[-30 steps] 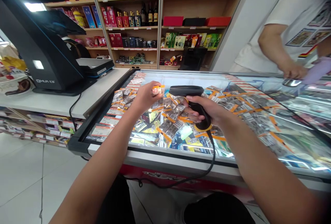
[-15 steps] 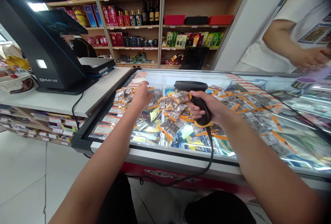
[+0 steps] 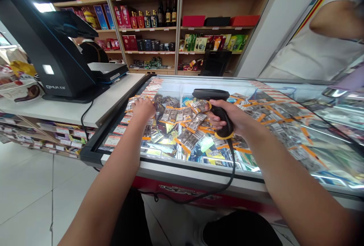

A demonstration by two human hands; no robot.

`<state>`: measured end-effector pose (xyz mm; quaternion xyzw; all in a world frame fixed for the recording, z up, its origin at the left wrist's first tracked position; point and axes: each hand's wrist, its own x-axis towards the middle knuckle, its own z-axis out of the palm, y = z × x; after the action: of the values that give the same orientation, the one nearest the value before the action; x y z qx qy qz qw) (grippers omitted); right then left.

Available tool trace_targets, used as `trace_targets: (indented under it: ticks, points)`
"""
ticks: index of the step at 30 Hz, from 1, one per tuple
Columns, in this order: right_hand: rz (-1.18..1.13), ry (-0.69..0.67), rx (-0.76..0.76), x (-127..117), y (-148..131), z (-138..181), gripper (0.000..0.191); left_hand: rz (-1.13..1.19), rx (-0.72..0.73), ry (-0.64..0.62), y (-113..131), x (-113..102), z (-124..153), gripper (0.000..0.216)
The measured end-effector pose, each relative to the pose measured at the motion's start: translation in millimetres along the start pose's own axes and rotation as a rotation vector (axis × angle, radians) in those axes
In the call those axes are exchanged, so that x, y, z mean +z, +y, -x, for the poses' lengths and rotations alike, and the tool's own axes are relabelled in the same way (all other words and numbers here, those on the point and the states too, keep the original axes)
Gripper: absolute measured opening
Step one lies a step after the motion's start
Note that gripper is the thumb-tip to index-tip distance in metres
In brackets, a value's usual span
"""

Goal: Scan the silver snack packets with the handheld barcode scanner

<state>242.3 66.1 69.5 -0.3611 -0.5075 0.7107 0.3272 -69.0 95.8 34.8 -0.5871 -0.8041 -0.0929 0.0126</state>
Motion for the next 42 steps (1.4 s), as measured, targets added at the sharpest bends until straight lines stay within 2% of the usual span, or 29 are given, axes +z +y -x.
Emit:
trace_targets:
  ticks: [3, 5, 8, 11, 15, 17, 20, 21, 23, 24, 25, 27, 29, 30, 32, 35, 39, 42]
  points:
    - [0.012, -0.009, -0.006, 0, 0, 0, 0.031, -0.011, 0.048, -0.044, -11, -1, -6, 0.047]
    - [0.01, -0.014, -0.01, 0, 0, 0, 0.031, -0.025, 0.124, -0.013, -13, 1, -9, 0.043]
    - [0.002, -0.01, -0.006, 1, 0, 0, 0.031, -0.042, 0.211, 0.006, -13, 6, -10, 0.037]
    - [0.001, -0.002, -0.011, 2, 0, 0, 0.031, -0.044, 0.274, -0.012, -9, 7, -9, 0.039]
    - [0.016, -0.011, -0.023, 0, 0, 0, 0.031, -0.036, 0.281, 0.009, -1, 0, -4, 0.029]
    - [0.018, -0.006, -0.029, 0, 0, 0, 0.031, -0.003, 0.265, 0.046, 3, -4, -1, 0.031]
    - [0.008, 0.006, -0.028, 0, 0, 0, 0.03, 0.21, 0.255, 0.176, 11, -8, 0, 0.024]
    - [0.006, 0.002, -0.025, 0, 0, 0, 0.031, 0.365, 0.251, 0.232, 14, -8, 0, 0.02]
    - [0.009, -0.015, -0.021, 1, 0, 0, 0.031, 0.813, 0.222, 0.287, 23, -10, 0, 0.018]
    - [0.012, -0.023, -0.019, 2, 0, 1, 0.032, 1.08, 0.192, 0.249, 27, -11, 1, 0.021]
    - [0.015, -0.028, -0.016, 2, 0, 1, 0.032, 1.343, 0.16, 0.153, 31, -12, 3, 0.025]
    - [0.022, -0.028, -0.01, 4, 0, 1, 0.033, 1.771, 0.118, -0.144, 38, -16, 9, 0.034]
    - [0.026, -0.028, -0.011, 5, -1, 2, 0.034, 2.002, 0.136, -0.408, 43, -19, 17, 0.044]
    - [0.028, -0.032, -0.014, 5, -1, 2, 0.034, 2.059, 0.165, -0.478, 45, -20, 20, 0.047]
    - [0.034, -0.047, -0.016, 5, -1, 2, 0.035, 2.115, 0.216, -0.508, 46, -19, 25, 0.045]
    - [0.067, -0.093, 0.006, 3, 0, 3, 0.036, 2.114, 0.253, -0.486, 48, -16, 25, 0.038]
    - [0.09, -0.187, 0.024, -1, 3, 3, 0.036, 2.07, 0.24, -0.518, 50, -14, 22, 0.055]
    - [0.098, -0.204, 0.066, -3, 4, 4, 0.037, 2.08, 0.213, -0.537, 51, -14, 22, 0.064]
